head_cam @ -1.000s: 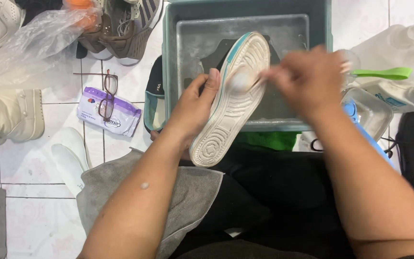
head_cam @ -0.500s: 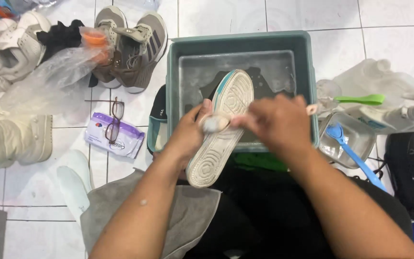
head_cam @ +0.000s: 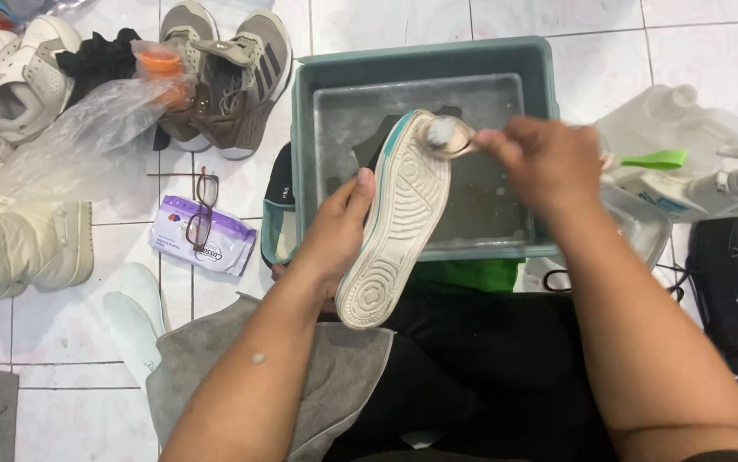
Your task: Cleaning the sole of a shoe using a brush, soapy water, and a cloth
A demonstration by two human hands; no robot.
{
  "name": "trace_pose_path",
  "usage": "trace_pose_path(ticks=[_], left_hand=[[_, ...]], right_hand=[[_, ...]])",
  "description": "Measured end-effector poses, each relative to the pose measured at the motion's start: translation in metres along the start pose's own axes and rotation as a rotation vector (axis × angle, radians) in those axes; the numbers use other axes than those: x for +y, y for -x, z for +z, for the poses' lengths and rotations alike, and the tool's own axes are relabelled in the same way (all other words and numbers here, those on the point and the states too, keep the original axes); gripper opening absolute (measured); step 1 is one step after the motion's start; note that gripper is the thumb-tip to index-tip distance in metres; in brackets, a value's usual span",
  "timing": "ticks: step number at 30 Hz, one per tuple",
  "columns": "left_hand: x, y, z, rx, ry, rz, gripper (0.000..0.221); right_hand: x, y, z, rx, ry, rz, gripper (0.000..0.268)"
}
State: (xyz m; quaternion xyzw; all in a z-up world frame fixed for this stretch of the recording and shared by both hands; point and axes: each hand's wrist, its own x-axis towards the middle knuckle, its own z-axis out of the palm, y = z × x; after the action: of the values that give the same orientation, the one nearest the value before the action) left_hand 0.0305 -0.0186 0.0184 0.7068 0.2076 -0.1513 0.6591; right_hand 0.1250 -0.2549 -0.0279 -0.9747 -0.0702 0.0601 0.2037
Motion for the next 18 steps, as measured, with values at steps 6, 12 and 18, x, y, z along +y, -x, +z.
trace_pose_path(ticks=[6, 12, 18], left_hand=[[-0.006, 0.001, 0.001, -0.021, 0.037, 0.018, 0.066], [-0.025, -0.014, -0.006, -0.014, 0.004, 0.075, 0.062], [-0.014, -0.005, -0.001, 0.015, -0.045, 0.111, 0.063]], right_hand=[[-0.014, 0.009, -0.002, -0.097, -0.005, -0.073, 0.039], [-0.035, 0.023, -0.014, -0.060, 0.025, 0.023, 0.042], [-0.011, 0.012, -0.017, -0.049, -0.119, 0.008, 0.037]])
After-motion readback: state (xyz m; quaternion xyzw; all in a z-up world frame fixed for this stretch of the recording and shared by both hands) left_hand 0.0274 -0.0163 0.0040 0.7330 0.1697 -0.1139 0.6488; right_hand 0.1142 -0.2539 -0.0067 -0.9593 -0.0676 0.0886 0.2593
